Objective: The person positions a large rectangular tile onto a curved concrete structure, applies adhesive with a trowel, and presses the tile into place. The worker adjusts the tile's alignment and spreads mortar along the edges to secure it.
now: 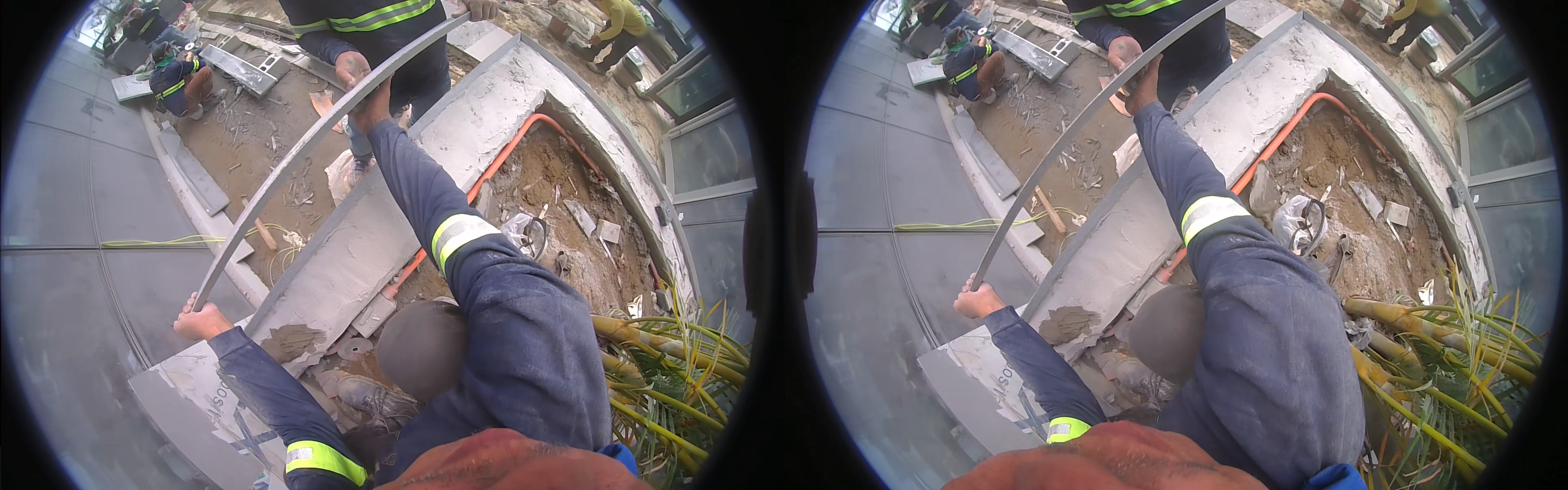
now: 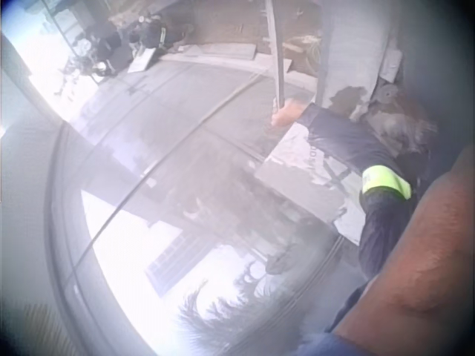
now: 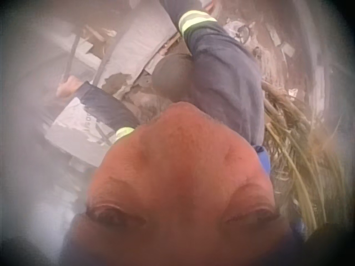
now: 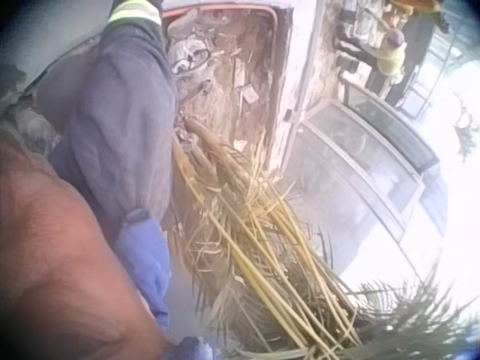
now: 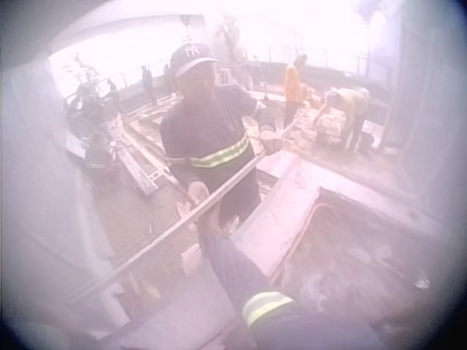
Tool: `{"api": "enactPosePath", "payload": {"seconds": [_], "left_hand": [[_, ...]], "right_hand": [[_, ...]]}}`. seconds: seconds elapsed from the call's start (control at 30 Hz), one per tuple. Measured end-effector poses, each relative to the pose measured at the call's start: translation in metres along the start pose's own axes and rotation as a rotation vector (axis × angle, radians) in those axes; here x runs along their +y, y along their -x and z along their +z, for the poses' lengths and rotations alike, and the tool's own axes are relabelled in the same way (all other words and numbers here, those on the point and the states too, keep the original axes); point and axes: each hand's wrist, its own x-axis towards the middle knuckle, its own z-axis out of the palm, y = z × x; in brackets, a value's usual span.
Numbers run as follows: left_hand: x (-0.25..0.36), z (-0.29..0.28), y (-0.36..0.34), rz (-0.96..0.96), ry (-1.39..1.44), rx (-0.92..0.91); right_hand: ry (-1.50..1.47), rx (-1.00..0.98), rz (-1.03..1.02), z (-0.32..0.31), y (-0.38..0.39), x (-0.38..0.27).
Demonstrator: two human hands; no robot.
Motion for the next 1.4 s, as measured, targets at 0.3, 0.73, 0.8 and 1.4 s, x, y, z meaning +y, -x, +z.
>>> {"api": "enactPosePath", "payload": {"seconds": [0.3,0.73,0.8,1.4], "left_hand": [[0.091,-0.023,0.059,-0.595,0.722,0.340],[0.161,-0.101,0.089,-0.298,0.812,0.347],[0.175,-0.106,0.091,-0.244,0.876,0.323],[0.141,-0.100,0.065,-0.402,1.005,0.354]], "right_hand": [[-0.285,0.107,0.120,-0.007,0.025,0.018],[-0.635,-0.648,0.180,0.010,0.058,0.064],[-0.752,-0.646,0.156,0.023,0.038,0.057],[-0.357,-0.590,0.055,0.026,0.068,0.045]]}}
